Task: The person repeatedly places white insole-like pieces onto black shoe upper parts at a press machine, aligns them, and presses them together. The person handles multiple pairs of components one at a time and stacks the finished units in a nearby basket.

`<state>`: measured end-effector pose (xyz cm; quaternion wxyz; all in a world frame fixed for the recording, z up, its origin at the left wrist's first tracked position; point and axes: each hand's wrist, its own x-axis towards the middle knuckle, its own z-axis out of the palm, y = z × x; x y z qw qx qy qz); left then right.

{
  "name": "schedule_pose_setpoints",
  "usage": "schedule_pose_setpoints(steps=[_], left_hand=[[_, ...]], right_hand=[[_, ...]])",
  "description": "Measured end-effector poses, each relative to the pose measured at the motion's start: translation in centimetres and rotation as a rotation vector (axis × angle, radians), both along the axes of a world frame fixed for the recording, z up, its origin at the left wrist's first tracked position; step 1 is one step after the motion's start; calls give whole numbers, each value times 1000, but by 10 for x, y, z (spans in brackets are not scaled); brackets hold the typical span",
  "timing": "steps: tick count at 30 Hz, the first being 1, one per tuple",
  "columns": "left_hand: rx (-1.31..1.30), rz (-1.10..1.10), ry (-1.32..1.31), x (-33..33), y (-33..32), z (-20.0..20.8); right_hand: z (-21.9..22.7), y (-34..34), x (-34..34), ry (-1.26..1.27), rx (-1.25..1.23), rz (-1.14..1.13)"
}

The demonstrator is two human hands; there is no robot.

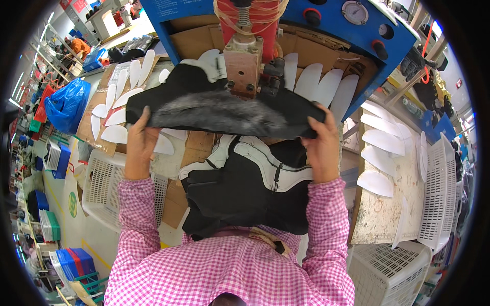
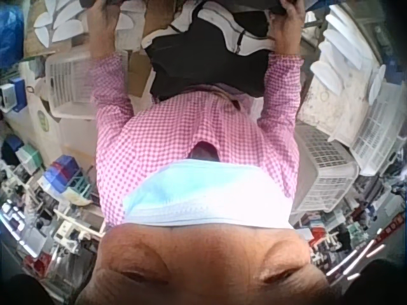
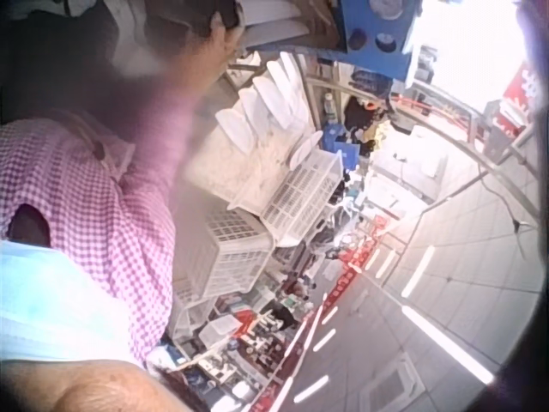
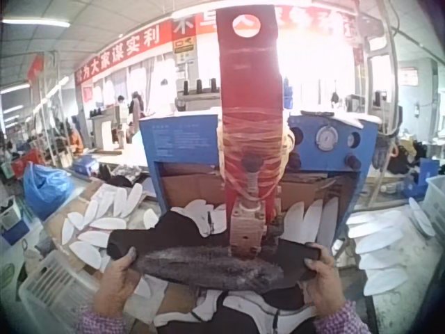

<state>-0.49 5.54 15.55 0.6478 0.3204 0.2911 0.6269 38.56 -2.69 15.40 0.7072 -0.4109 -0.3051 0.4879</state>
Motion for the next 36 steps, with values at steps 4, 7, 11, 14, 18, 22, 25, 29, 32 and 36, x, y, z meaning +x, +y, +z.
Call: schedule_pose_setpoints(steps=[4, 7, 11, 14, 18, 22, 25, 29, 32, 36], left_hand=[[59, -106, 62, 74, -4, -2], [126, -231, -92, 127, -13, -7], [81, -234, 14, 136, -10, -13], [54, -169, 157, 89, 5, -12], [35, -50, -35, 28, 20, -7], [45, -39, -46, 6, 20, 0], [-12, -78, 4, 29, 23, 1], [43, -119, -30, 101, 20, -11], [245, -51, 263, 133, 3, -18], [-123, -411, -92, 97, -46, -28]], right_hand=[[6, -37, 49, -21, 2, -219], [9, -81, 85, -79, 22, -217], [5, -104, 89, -92, 8, -320], [1, -80, 62, -105, -17, -192], [0, -26, 18, -105, -3, -2], [6, -4, 4, -52, 46, 68], [12, -17, 20, -78, 35, -38], [18, -60, 54, -89, 11, -280], [20, -101, 71, -143, -49, -346], [20, -150, 76, -142, -122, -83]])
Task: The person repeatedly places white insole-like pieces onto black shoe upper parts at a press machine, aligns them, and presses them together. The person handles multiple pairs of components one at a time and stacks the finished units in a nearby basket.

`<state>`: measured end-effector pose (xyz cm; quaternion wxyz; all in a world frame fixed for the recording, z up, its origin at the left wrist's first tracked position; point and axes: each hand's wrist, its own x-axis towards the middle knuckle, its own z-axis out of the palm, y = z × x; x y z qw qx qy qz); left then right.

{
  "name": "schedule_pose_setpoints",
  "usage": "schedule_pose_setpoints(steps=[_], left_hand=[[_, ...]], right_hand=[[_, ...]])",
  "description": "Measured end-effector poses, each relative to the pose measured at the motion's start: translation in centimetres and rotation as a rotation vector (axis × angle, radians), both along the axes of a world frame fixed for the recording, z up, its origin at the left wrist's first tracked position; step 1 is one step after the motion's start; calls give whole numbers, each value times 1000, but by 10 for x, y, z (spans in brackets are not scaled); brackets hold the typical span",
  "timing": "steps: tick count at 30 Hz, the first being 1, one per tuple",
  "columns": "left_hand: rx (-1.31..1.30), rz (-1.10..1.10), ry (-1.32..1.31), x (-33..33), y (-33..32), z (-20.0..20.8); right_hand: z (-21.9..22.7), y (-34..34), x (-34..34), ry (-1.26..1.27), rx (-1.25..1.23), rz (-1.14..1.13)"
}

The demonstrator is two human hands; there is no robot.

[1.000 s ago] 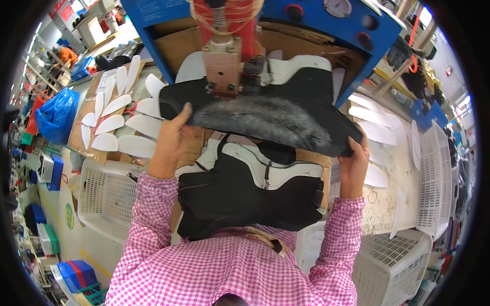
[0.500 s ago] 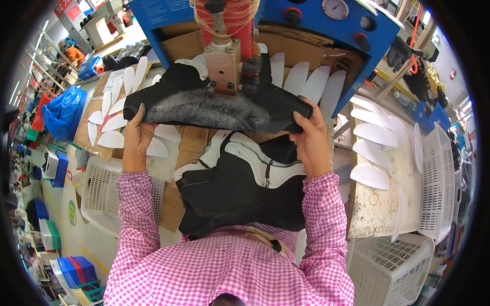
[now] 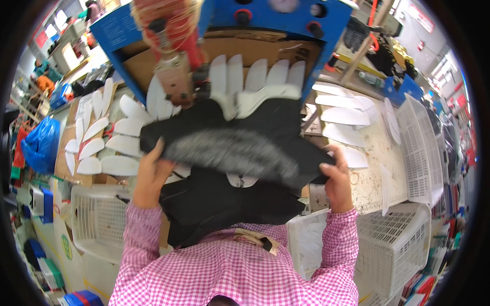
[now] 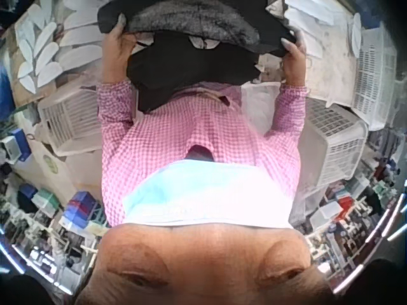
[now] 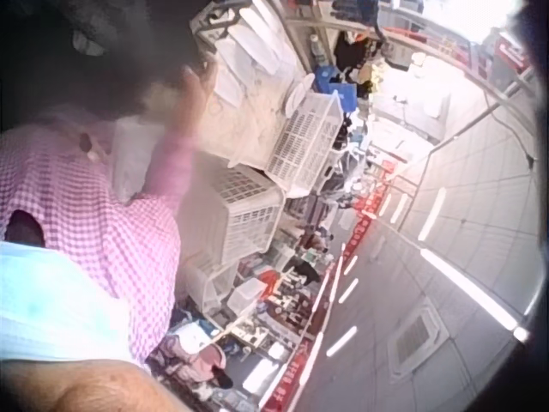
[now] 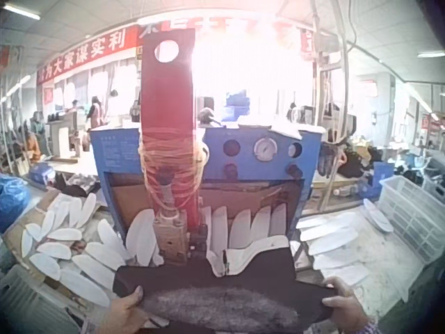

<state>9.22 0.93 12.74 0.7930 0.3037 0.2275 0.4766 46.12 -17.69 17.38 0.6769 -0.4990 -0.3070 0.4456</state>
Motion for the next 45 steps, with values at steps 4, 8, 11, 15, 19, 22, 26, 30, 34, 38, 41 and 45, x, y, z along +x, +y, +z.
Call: schedule_pose_setpoints(steps=[4, 8, 11, 15, 19, 22, 26, 30, 34, 38, 41, 45], left_hand=[[-250, 70, 80, -47, -54, -22], [-227, 188, 248, -69, -86, -46], [-194, 293, 352, -92, -91, -50], [-156, 400, 477, -129, -81, -43], [-121, 585, 593, -145, -77, -32], [-52, 628, 590, -136, -75, -13], [96, 536, 632, -93, -70, 24], [284, 190, 651, -20, -70, 55], [355, -142, 473, 62, -74, 71], [319, -111, 392, 129, -84, 73], [283, -57, 350, 139, -82, 69], [315, 4, 324, 114, -66, 59]], right_hand=[[-11, 11, 15, -189, -59, 252], [-52, 93, 49, -535, -254, -29], [-95, 149, 74, -680, -410, -208], [-149, 195, 97, -861, -488, -338], [-175, 206, 106, -1036, -540, -425], [-166, 197, 102, -961, -451, -494], [-119, 155, 82, -700, -301, -501], [-63, 83, 51, -875, -138, -646], [-19, 12, 8, -729, -8, -718], [12, -40, -45, -962, 124, -558], [25, -58, -81, -1117, 207, -327], [36, -60, -104, -1159, 291, 50]])
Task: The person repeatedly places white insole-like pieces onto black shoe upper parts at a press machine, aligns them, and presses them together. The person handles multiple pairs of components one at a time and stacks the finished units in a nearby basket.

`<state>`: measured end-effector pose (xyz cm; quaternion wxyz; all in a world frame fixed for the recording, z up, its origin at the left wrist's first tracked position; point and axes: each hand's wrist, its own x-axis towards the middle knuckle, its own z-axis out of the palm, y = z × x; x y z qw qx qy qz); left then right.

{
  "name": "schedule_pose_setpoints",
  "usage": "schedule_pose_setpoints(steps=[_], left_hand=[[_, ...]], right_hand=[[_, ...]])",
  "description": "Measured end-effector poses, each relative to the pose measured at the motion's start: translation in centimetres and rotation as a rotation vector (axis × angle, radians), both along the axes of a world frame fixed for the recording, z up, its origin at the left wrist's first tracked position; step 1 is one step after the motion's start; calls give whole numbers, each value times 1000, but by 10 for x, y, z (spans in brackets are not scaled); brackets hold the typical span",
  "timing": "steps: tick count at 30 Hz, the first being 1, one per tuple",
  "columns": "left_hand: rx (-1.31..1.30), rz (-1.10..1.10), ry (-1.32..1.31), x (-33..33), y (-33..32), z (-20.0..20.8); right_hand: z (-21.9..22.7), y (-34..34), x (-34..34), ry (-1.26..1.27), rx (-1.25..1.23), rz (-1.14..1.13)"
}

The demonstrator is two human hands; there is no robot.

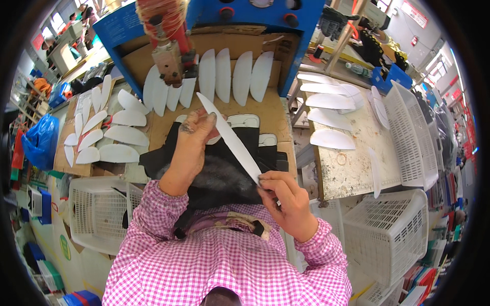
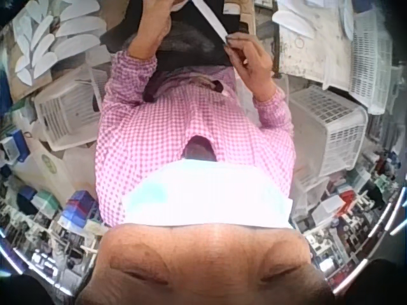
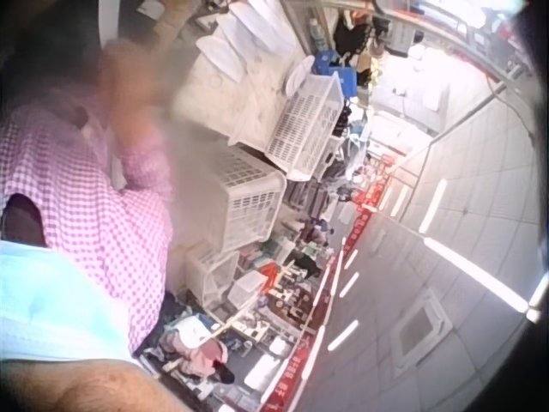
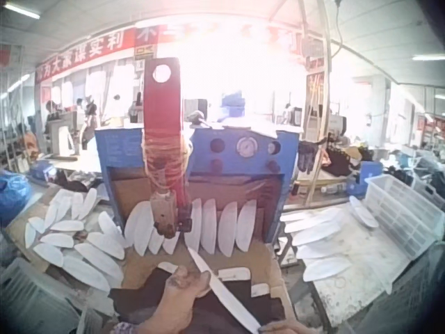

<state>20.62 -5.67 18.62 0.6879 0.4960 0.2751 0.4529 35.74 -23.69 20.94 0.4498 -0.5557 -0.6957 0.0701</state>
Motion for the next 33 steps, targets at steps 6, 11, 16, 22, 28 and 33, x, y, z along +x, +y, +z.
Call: schedule_pose_setpoints(steps=[6, 11, 16, 22, 28, 33], left_hand=[[-99, -96, -170, -57, 12, -2], [-225, -516, -74, -82, 13, 0], [-232, -746, -105, -80, 14, -14], [-277, -572, -91, -96, 18, -22], [-235, -163, -38, -120, -7, -27], [-539, -140, 14, -144, -68, -52]], right_hand=[[33, 22, -4, -68, -123, 248], [66, 61, 7, -62, -189, 383], [63, 101, 5, -121, -397, 600], [48, 99, -3, 61, -419, 525], [11, 94, 14, 494, -235, 244], [-38, 73, 29, 1020, -343, 201]])
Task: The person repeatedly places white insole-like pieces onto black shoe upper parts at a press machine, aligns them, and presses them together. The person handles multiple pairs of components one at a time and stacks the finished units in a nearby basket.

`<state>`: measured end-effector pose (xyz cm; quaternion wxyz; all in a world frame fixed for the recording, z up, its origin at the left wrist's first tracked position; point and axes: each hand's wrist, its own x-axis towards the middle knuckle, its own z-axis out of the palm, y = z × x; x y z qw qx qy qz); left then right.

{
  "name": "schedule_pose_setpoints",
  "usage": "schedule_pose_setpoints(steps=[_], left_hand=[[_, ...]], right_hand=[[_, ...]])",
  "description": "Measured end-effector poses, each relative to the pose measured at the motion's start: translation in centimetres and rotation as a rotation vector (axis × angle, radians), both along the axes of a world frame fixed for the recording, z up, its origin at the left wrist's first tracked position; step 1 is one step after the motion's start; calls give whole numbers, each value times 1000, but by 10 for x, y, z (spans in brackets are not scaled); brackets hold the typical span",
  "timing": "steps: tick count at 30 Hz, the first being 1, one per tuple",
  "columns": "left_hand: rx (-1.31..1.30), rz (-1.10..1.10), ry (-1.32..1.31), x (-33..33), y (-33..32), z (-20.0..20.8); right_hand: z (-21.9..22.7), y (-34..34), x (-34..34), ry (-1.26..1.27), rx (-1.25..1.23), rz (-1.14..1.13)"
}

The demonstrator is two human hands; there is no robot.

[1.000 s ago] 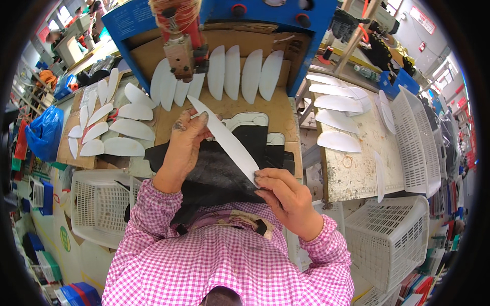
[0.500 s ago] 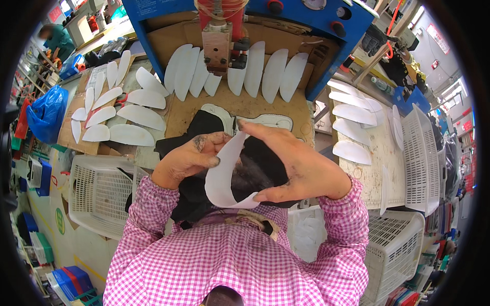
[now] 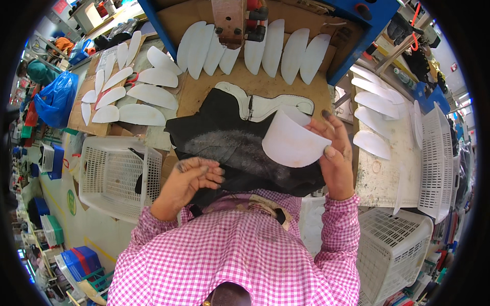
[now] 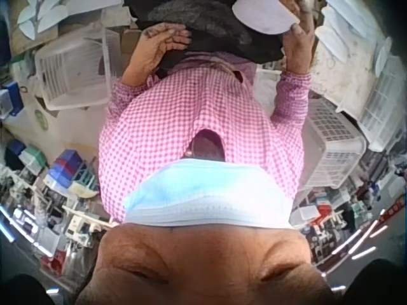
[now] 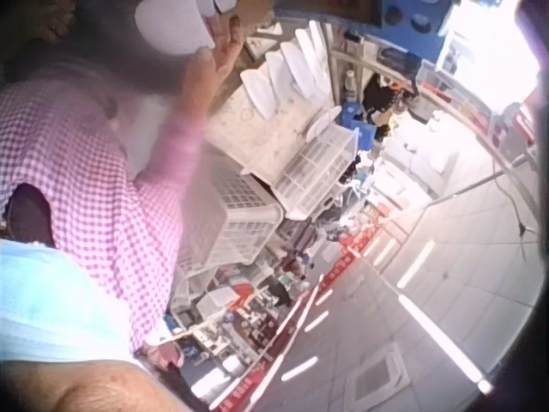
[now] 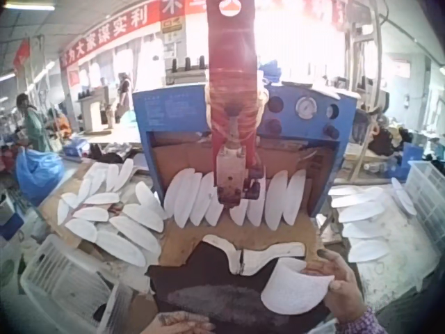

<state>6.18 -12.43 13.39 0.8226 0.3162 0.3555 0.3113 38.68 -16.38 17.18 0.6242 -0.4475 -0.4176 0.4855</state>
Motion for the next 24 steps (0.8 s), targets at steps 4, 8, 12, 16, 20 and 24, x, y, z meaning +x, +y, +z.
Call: schedule_pose_setpoints(steps=[4, 8, 12, 16, 20, 24], left_hand=[[-76, 252, -55, 6, -24, -19], [8, 342, -99, 14, -24, -16], [183, 456, -54, 34, -17, -12], [210, 416, -98, 54, -7, -21], [89, 425, -2, 57, 4, -31], [145, 372, -10, 38, 16, -31]], right_hand=[[-40, -6, 5, 186, 12, 43], [-62, -3, 9, 288, 75, 56], [-73, -1, 11, 327, 94, 46], [-78, 1, 10, 336, 83, 93], [-56, 3, 8, 216, 104, 173], [6, 8, 8, -406, 297, 347]])
